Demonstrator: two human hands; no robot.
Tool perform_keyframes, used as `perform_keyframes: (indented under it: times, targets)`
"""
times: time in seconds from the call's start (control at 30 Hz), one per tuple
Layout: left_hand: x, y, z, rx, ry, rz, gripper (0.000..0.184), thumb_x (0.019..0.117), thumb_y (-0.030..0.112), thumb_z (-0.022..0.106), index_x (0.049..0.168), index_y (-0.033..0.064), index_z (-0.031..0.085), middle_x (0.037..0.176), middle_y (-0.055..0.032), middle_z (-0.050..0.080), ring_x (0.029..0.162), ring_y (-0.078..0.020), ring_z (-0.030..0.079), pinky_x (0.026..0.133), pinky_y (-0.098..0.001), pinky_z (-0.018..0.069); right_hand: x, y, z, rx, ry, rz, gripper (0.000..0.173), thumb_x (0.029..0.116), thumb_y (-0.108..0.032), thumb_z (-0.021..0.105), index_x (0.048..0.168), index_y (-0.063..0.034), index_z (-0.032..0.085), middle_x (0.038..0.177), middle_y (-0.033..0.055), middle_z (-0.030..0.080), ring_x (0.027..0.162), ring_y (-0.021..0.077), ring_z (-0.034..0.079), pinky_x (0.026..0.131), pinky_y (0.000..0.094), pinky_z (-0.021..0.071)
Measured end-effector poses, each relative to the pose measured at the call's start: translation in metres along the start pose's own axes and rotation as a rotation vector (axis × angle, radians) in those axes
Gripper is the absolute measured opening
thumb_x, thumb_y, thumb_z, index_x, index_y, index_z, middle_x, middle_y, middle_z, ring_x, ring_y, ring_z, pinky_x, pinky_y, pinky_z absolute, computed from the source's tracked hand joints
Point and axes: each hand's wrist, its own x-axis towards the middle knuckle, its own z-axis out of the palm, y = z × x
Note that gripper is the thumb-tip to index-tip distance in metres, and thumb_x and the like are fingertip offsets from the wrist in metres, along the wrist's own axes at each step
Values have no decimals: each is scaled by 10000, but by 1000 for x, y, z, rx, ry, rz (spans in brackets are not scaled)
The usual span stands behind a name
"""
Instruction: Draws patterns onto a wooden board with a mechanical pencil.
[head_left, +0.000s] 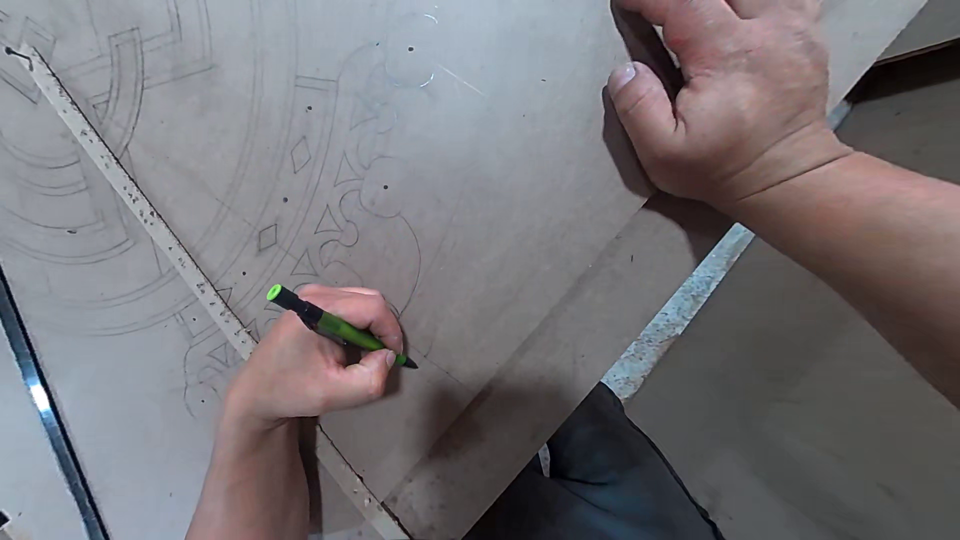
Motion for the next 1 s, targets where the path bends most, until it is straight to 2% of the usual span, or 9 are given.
perform_keyframes:
  times: [0.13,0.27,0.57,0.73,0.87,1.0]
  targets:
    - [2,0,1,24,14,3,55,865,172,710,845,122,721,808,19,708,694,-91,674,566,-245,577,0,0,0,2,1,-6,591,1017,-532,342,1477,-231,560,1511,97,557,1414,347,484,1143,588,334]
    - [4,2,3,53,40,-7,54,857,177,728,854,123,736,799,24,708,647,-83,660,519,-239,570,0,1,1,3,8,-13,592,1017,-527,348,1478,-224,560,1509,95,559,1418,336,482,1156,577,325]
    - [21,5,8,34,118,-9,74,869,168,748,898,101,756,828,7,728,651,-101,676,537,-259,596,0,0,1,8,26,-22,573,1015,-497,367,1473,-217,567,1539,82,532,1445,319,454,1170,549,322]
    - [32,6,13,29,243,-14,81,885,147,739,936,90,763,825,-17,737,617,-97,657,512,-242,563,1,1,1,12,38,-40,579,1012,-507,367,1468,-212,570,1540,80,529,1435,311,466,1166,540,327]
    - [40,9,19,-27,357,-32,89,908,137,744,969,73,747,854,-69,738,620,-154,676,522,-278,592,1,2,2,20,40,-45,599,1001,-517,363,1469,-205,568,1557,80,507,1454,300,445,1197,534,298]
    - [52,9,21,-61,480,-38,106,919,105,733,1001,37,739,866,-106,746,670,-192,710,579,-311,625,1,2,1,29,42,-55,588,1003,-498,377,1471,-197,567,1568,87,494,1467,304,429,1213,534,281]
